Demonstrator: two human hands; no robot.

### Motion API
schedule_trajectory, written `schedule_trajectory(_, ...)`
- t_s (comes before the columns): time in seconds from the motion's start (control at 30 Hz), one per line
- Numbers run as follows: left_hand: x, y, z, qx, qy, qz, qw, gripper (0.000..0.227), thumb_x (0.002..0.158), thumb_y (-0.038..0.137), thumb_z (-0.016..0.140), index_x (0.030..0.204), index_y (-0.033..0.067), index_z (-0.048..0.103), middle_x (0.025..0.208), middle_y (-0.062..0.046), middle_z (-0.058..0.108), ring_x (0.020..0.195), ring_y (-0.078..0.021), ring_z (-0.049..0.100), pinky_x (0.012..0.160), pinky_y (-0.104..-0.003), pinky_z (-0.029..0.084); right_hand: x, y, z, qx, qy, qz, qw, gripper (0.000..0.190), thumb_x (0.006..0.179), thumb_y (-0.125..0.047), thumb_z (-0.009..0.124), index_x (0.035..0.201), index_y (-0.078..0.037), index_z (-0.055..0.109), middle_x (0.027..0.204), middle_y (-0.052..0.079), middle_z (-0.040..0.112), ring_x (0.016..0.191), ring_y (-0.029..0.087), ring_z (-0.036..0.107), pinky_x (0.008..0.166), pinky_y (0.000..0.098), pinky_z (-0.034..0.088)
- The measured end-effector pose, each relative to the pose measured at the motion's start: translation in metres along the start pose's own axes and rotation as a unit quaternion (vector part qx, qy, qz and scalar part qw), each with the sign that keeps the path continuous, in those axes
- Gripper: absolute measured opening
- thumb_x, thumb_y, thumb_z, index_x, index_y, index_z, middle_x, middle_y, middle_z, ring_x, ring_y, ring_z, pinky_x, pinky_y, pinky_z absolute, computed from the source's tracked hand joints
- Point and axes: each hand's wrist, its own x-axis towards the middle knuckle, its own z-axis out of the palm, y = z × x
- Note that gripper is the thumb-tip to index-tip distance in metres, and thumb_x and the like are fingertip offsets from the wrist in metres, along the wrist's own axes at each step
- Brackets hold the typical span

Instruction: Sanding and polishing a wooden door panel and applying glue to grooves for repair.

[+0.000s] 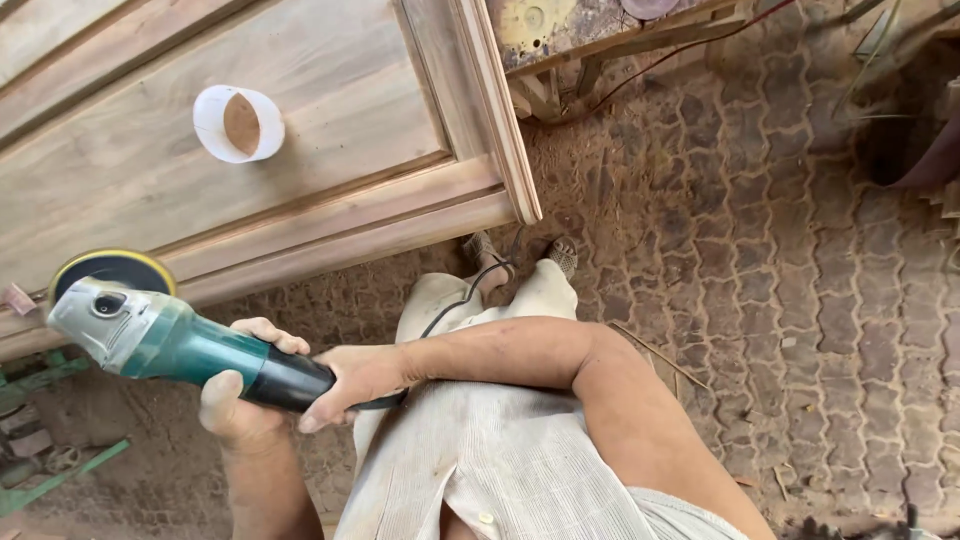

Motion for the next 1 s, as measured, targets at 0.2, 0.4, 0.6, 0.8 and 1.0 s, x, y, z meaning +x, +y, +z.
schedule_trajectory(0.2,0.000,0.001,0.022,0.073,0.073,-0.004,0.995,0.050,0.081,0.033,0.064,0.111,-0.0055,0.055,0.091,-0.026,0.067,0.087,-0.0351,0.075,0.081,-0.047,0.064,0.001,-0.025,0.008,-0.211,0.114,0.062,0.969,0.078,0.056,-0.052,0.083,0.116,-0.008,0.060,0.092,0.020,0.067,0.095,0.036,0.070,0.082,0.0451,0.055)
schedule_trajectory(0.4,0.021,-0.017,-0.020,-0.081,-0.040,0.051,0.995,0.072,0.072,0.036,0.078,0.132,0.0066,0.051,0.098,-0.029,0.065,0.083,-0.0452,0.074,0.081,-0.062,0.062,0.047,0.018,-0.022,-0.130,-0.002,0.017,0.991,0.047,0.066,-0.039,0.091,0.090,-0.009,0.065,0.058,0.002,0.064,0.056,0.012,0.064,0.051,0.0267,0.058)
schedule_trajectory(0.6,0.099,0.024,-0.059,0.094,0.047,-0.025,0.994,0.033,0.083,0.016,0.071,0.108,-0.0037,0.067,0.089,-0.026,0.069,0.082,-0.0357,0.073,0.084,-0.047,0.060,0.093,-0.009,-0.055,-0.441,0.105,0.119,0.884,0.056,0.079,-0.055,0.075,0.116,-0.014,0.067,0.095,0.011,0.077,0.098,0.028,0.075,0.094,0.0446,0.054)
schedule_trajectory(0.8,0.206,-0.016,-0.222,0.359,0.225,-0.194,0.885,0.033,0.082,0.021,0.081,0.106,0.0085,0.062,0.090,-0.007,0.065,0.078,-0.0196,0.064,0.072,-0.040,0.056,0.032,0.037,-0.108,-0.561,0.381,0.169,0.715,0.044,0.088,-0.030,0.068,0.127,-0.009,0.064,0.116,0.012,0.072,0.108,0.032,0.069,0.093,0.0471,0.055)
schedule_trajectory(1.0,0.297,-0.038,-0.328,0.512,0.249,-0.219,0.792,0.043,0.083,0.013,0.075,0.118,0.0038,0.053,0.090,-0.006,0.063,0.065,-0.0209,0.064,0.066,-0.039,0.058,-0.095,0.125,-0.101,-0.397,0.610,0.381,0.570,0.049,0.085,-0.038,0.064,0.130,-0.016,0.065,0.119,0.003,0.074,0.106,0.026,0.072,0.091,0.0370,0.057)
